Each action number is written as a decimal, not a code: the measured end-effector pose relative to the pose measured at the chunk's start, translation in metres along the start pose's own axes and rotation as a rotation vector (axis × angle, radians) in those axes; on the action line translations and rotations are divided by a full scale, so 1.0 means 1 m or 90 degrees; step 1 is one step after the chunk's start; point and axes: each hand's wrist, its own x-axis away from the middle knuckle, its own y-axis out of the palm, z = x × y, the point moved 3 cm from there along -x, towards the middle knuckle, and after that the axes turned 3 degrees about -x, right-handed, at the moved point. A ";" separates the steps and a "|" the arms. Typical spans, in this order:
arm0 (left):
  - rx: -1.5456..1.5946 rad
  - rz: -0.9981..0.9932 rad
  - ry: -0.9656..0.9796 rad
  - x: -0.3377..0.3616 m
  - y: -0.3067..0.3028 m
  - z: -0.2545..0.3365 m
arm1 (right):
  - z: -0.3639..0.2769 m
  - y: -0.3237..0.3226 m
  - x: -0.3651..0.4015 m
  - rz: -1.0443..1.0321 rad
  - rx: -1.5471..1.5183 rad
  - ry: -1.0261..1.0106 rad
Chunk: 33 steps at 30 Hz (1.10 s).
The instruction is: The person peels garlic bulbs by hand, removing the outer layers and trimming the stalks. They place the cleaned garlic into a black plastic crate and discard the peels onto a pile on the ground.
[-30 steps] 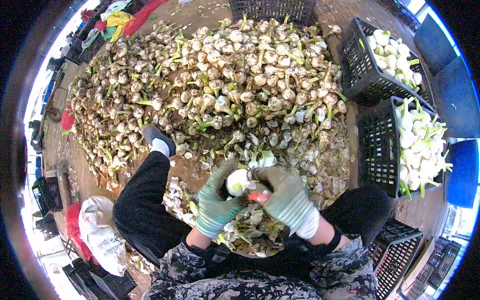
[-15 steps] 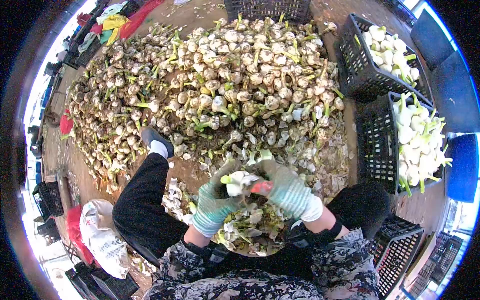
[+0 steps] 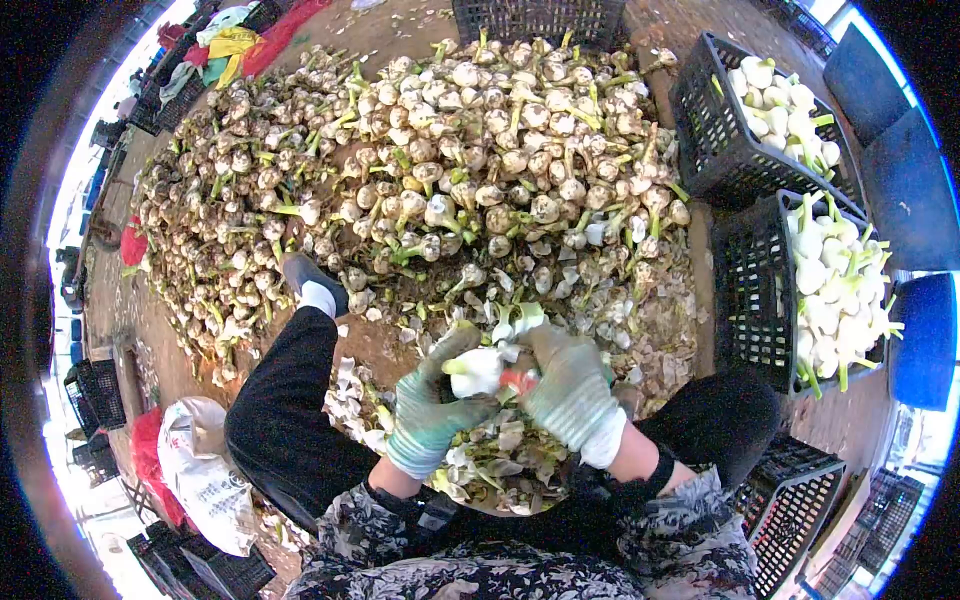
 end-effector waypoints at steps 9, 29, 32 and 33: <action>0.258 -0.061 -0.147 -0.001 -0.004 0.005 | 0.023 0.011 0.006 -0.142 -0.428 0.141; 0.435 0.196 -0.209 -0.003 -0.005 0.004 | -0.029 0.027 0.015 -0.088 -0.329 -0.038; 0.422 0.146 -0.085 -0.003 -0.011 -0.006 | 0.009 0.027 -0.005 0.001 -0.536 0.324; 0.485 0.152 -0.089 -0.003 -0.012 -0.009 | 0.009 0.023 0.002 -0.056 -0.474 0.433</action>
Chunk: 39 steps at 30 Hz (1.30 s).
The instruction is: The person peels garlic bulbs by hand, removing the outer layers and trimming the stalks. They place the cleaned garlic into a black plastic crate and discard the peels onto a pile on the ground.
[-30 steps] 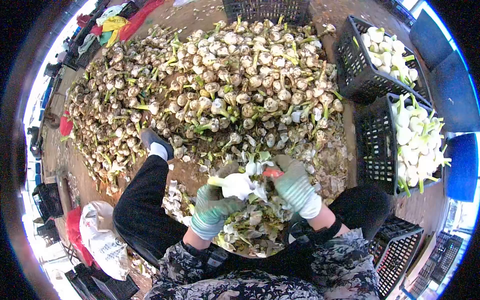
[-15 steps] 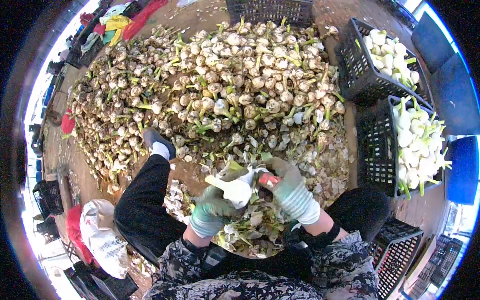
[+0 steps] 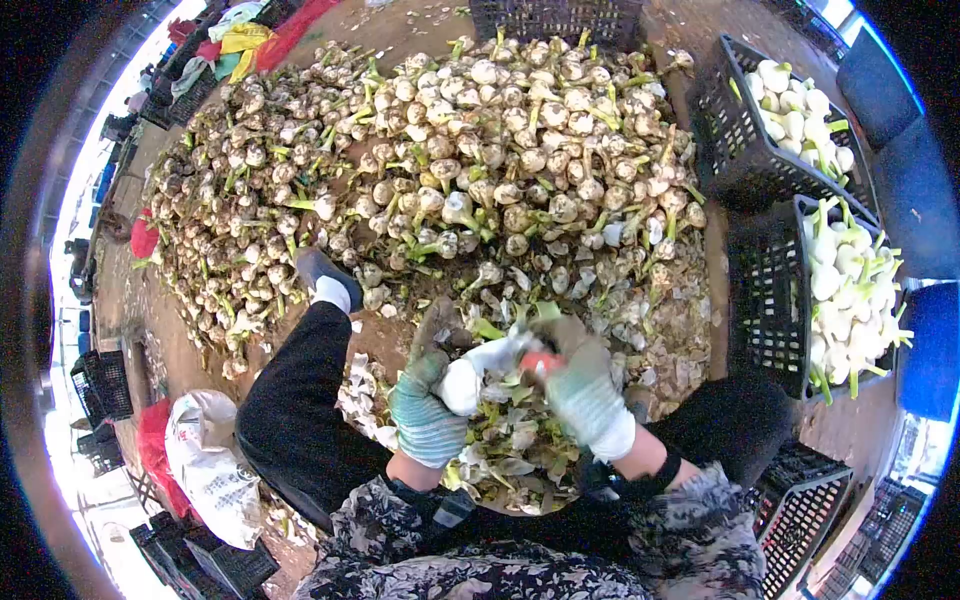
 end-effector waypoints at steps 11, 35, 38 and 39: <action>0.204 -0.019 -0.079 -0.011 0.002 0.016 | -0.030 0.011 0.006 0.018 0.574 -0.428; -1.011 0.642 0.114 -0.173 -0.129 0.062 | -0.115 -0.242 0.108 0.609 0.562 -0.537; -1.246 0.614 -0.013 -0.196 -0.169 0.103 | -0.104 -0.262 0.093 0.632 0.679 -0.433; -1.306 0.629 0.031 -0.208 -0.185 0.106 | -0.099 -0.268 0.083 0.620 0.700 -0.398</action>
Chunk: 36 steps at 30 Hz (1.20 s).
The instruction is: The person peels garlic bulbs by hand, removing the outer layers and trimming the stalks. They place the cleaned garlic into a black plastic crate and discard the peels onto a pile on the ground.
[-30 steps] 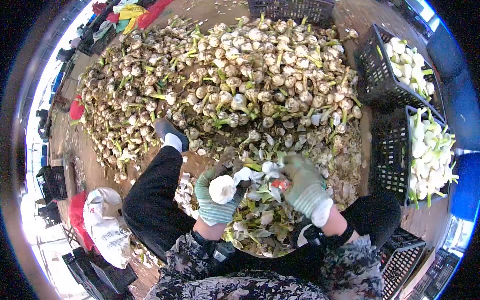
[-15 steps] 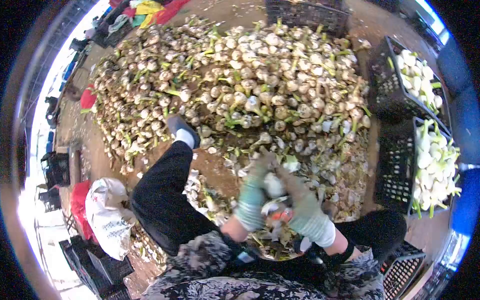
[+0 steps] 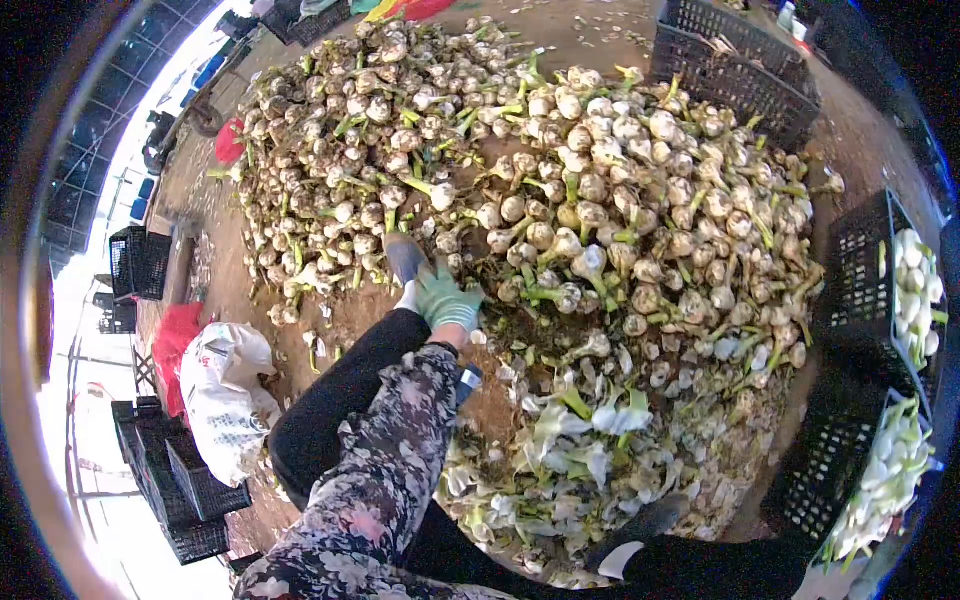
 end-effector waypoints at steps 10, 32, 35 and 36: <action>0.022 -0.127 0.111 -0.094 0.016 0.017 | -0.072 0.163 -0.011 -0.366 -0.324 0.042; 0.771 -0.003 -0.321 0.038 0.101 0.041 | -0.293 0.457 0.162 -0.601 -0.320 0.060; 0.933 -0.222 -0.463 0.087 0.048 0.089 | -0.265 0.465 0.169 -0.339 -0.815 0.432; 1.039 -0.259 -0.436 0.099 0.051 0.101 | -0.257 0.465 0.166 -0.340 -0.811 0.514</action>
